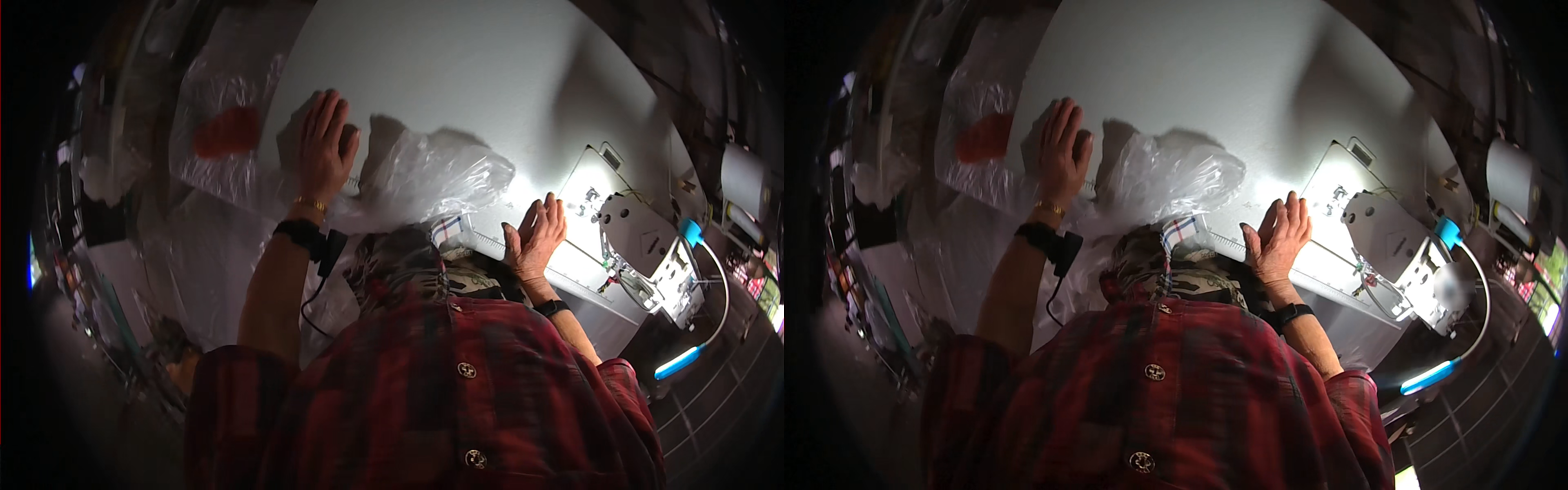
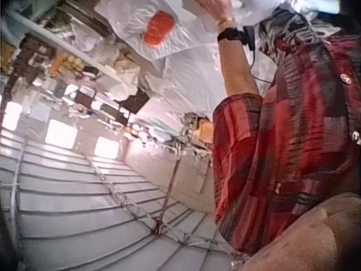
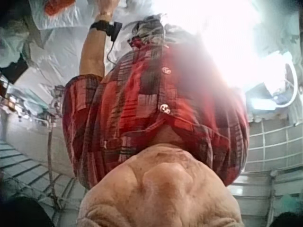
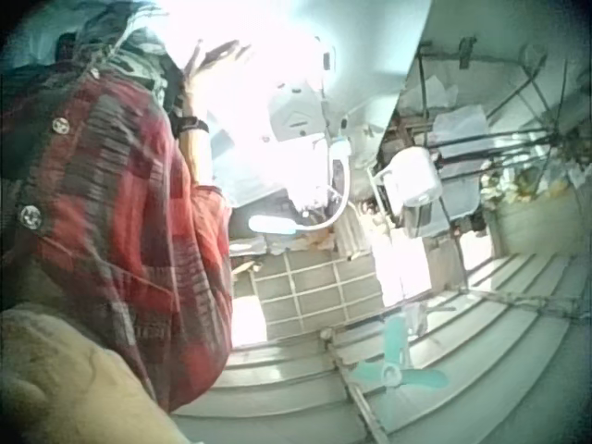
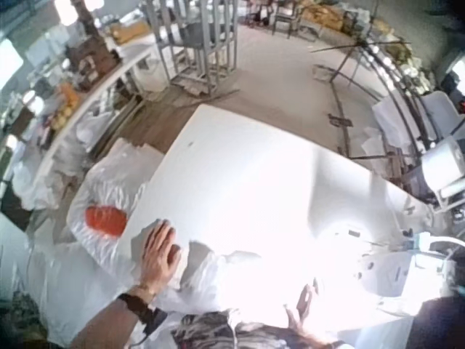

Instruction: Sewing together large plastic sheets using an industrial sewing machine.

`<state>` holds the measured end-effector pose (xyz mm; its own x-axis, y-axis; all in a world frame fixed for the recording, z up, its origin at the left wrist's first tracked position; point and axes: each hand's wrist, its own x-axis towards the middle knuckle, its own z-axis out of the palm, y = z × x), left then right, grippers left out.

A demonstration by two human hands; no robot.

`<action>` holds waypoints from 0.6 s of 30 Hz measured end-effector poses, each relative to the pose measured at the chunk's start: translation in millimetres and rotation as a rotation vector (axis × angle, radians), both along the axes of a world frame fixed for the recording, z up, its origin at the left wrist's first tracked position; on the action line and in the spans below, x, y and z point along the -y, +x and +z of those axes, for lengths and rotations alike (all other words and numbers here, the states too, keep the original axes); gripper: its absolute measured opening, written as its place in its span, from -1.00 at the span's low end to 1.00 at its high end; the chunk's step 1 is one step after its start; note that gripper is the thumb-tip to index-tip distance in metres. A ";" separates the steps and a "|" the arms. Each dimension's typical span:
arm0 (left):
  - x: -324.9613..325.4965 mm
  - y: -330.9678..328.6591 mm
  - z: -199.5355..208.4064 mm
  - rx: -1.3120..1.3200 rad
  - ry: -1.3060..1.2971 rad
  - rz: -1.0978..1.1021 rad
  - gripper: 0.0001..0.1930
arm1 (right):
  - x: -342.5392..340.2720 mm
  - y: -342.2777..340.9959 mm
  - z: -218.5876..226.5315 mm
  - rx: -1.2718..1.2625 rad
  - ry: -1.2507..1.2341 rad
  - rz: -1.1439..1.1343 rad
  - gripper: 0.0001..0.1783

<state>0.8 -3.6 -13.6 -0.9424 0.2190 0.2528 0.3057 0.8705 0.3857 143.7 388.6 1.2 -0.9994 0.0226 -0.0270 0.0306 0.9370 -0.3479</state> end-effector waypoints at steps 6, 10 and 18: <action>3.2 1.0 -15.3 -0.134 0.045 0.040 -0.60 | -1.8 -0.2 -3.5 -0.062 -0.016 0.085 -0.11; 6.6 -2.3 -20.0 -0.270 0.037 0.033 -0.69 | -4.5 0.0 -5.7 -0.093 -0.056 0.160 -0.09; 0.4 4.8 -18.5 -0.213 0.091 0.122 -0.70 | -4.0 0.5 -8.9 -0.132 -0.017 0.158 -0.07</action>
<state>5.6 -4.0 -32.1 -0.8838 0.0747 0.4619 0.2835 0.8707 0.4018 144.2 392.5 -7.7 -0.9854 -0.1336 0.1056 -0.1629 0.9205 -0.3551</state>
